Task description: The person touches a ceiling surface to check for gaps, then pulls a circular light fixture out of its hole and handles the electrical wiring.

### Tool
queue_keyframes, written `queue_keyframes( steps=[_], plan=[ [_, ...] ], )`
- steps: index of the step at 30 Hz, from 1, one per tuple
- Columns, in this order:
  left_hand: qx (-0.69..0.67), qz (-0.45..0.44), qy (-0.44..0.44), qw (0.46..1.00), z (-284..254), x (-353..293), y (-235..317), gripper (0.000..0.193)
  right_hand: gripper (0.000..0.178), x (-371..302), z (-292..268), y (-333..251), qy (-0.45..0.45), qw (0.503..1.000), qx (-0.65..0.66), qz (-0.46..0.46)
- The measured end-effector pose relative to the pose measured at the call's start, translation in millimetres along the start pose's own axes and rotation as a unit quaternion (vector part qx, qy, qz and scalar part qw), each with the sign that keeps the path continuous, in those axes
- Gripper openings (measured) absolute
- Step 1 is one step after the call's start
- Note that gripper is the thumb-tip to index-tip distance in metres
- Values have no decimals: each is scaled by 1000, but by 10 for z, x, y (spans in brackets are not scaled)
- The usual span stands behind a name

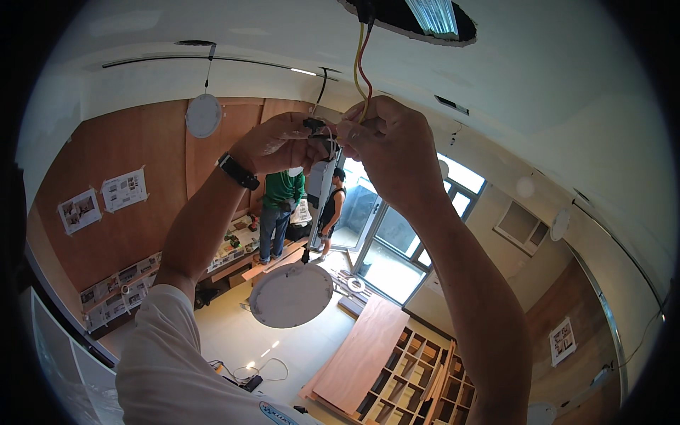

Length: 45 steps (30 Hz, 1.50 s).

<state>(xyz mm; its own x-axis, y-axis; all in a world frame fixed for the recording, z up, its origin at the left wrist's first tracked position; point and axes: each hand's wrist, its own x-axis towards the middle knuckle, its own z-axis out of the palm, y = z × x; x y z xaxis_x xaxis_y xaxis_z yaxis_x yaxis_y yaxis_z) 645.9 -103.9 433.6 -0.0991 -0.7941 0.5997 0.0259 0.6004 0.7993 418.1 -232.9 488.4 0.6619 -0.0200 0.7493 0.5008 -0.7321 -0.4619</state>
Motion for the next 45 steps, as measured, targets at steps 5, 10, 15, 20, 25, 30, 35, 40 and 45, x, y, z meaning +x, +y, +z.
queue_keyframes(
  steps=[5, 10, 15, 20, 25, 30, 35, 40, 45],
  plan=[
    [-3, -49, -13, 999, 30, 84, 35, 28, 18, -8, -40, 10, -11, 1000, -6, -5],
    [9, -18, -51, 999, 83, 196, 143, 29, 19, -32, -57, -20, -10, 1000, -2, 1],
    [62, 37, 20, 997, 104, 282, 209, 35, 21, -6, -85, -4, -24, 1000, -12, -1],
    [96, 82, 86, 988, 217, 183, 273, 38, 23, -16, -113, -9, 4, 999, -49, 7],
    [48, 69, 117, 990, 290, 3, 203, 41, 20, -19, -50, 42, 15, 1000, -9, -7],
    [35, 87, 145, 985, 344, -99, 86, 42, 18, -44, -9, 82, 38, 999, 11, -28],
    [19, 129, 175, 976, 351, -106, -77, 40, 17, -53, 65, 147, 71, 996, 14, -52],
    [40, 191, 248, 949, 512, -118, -177, 34, 17, -46, 152, 224, 120, 989, -18, -86],
    [342, 310, 338, 820, 715, -49, -197, 31, 17, -25, 135, 215, 126, 983, -83, -105]
  ],
)
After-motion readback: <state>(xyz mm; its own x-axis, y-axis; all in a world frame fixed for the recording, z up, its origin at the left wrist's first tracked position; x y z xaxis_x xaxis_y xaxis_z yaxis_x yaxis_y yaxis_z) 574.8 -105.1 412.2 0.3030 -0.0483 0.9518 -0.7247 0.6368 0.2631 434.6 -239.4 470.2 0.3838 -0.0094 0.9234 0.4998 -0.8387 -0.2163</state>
